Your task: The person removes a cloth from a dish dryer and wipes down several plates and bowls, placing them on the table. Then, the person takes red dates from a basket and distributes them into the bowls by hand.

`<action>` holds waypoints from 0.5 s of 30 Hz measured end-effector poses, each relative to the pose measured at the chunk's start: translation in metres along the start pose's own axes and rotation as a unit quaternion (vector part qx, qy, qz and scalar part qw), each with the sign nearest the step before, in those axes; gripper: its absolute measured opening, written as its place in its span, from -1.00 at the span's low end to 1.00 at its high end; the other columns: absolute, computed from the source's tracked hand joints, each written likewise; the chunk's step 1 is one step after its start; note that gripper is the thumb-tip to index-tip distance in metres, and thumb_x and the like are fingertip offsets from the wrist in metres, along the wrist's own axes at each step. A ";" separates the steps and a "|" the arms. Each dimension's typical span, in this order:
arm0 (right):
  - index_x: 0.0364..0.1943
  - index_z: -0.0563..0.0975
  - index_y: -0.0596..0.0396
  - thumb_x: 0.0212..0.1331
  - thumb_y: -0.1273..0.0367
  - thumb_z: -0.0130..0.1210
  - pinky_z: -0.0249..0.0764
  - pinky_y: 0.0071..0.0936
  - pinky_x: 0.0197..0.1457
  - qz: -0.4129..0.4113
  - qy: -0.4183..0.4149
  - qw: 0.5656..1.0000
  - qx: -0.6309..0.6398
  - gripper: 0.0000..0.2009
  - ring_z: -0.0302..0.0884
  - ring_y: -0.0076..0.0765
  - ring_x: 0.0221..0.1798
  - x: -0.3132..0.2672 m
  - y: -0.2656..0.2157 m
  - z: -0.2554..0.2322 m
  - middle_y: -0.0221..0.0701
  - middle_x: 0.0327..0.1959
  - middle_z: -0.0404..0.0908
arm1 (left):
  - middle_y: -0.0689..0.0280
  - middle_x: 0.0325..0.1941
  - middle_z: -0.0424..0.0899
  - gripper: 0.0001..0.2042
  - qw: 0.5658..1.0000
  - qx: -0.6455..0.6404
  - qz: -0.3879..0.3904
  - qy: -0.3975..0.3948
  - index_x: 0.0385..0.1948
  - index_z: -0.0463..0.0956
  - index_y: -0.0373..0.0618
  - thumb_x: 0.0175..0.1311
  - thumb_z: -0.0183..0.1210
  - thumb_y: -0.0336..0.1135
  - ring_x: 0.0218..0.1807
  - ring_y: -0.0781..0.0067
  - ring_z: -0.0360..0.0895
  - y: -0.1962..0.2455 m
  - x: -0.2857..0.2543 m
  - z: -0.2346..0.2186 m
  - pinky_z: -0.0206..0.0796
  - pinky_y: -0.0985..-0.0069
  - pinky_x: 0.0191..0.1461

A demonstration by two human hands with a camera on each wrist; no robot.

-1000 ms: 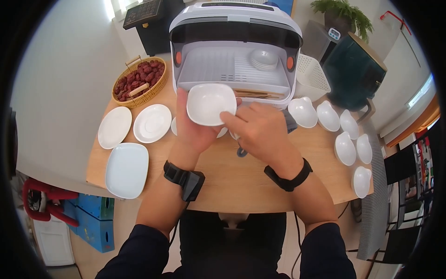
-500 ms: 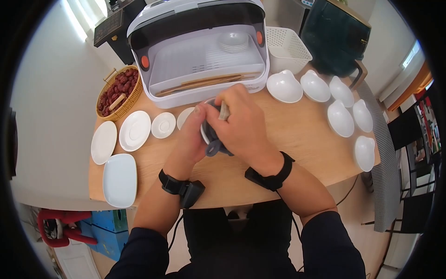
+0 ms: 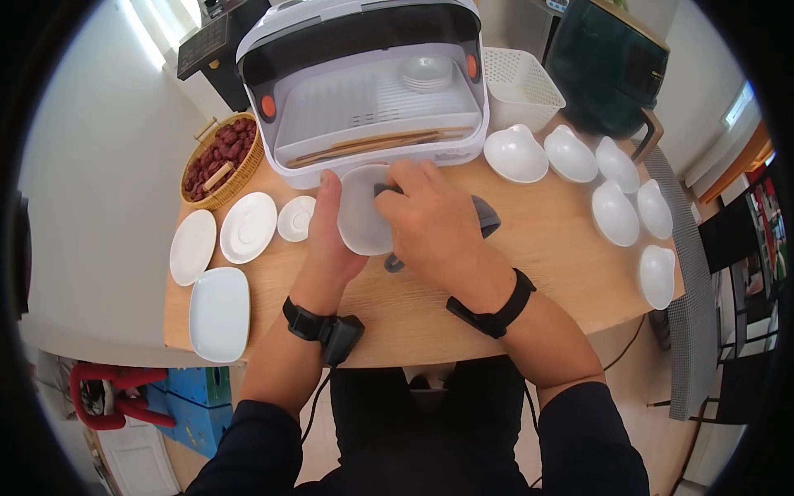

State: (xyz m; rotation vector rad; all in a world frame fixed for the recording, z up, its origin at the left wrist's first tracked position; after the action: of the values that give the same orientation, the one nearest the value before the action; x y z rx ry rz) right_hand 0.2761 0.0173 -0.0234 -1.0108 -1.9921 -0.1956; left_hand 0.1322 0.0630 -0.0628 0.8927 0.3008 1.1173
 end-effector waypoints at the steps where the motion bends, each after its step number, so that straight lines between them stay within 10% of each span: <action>1: -0.36 0.63 0.10 -0.06 0.57 0.24 0.53 -0.28 -0.25 0.008 0.023 0.999 -0.033 -0.86 0.56 -0.15 -0.22 0.001 0.000 0.000 -0.35 -0.26 0.57 | 0.17 0.16 0.63 -0.35 1.000 0.001 -0.028 0.001 0.21 0.47 -0.21 0.59 -0.17 0.28 0.21 0.29 0.59 -0.002 -0.001 0.004 0.46 0.30 0.31; 9: -0.37 0.62 0.15 -0.07 0.65 0.23 0.52 -0.34 -0.26 0.093 0.061 0.972 0.205 -0.84 0.63 -0.16 -0.30 0.000 -0.002 0.003 -0.34 -0.26 0.64 | 0.19 0.14 0.62 -0.29 0.996 -0.022 -0.088 -0.005 0.20 0.48 -0.21 0.53 -0.14 0.36 0.20 0.32 0.59 -0.013 -0.002 -0.002 0.50 0.34 0.27; 15: -0.46 0.61 0.14 -0.09 0.64 0.20 0.51 -0.33 -0.27 0.090 -0.145 0.952 0.256 -0.88 0.62 -0.16 -0.31 0.000 0.001 -0.005 -0.37 -0.39 0.64 | 0.16 0.11 0.65 -0.26 0.998 0.050 -0.041 0.001 0.21 0.47 -0.24 0.55 -0.22 0.37 0.15 0.31 0.62 -0.004 0.000 0.000 0.53 0.33 0.23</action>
State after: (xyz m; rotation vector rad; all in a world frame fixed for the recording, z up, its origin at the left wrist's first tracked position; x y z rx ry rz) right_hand 0.2801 0.0156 -0.0209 -0.9031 -2.0364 0.5732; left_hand 0.1352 0.0620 -0.0660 0.9586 0.3951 1.0339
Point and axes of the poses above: each hand's wrist, its own x-axis towards the middle knuckle, its own z-axis out of the palm, y = z × x, the point moved 2 cm from there along x, towards the middle knuckle
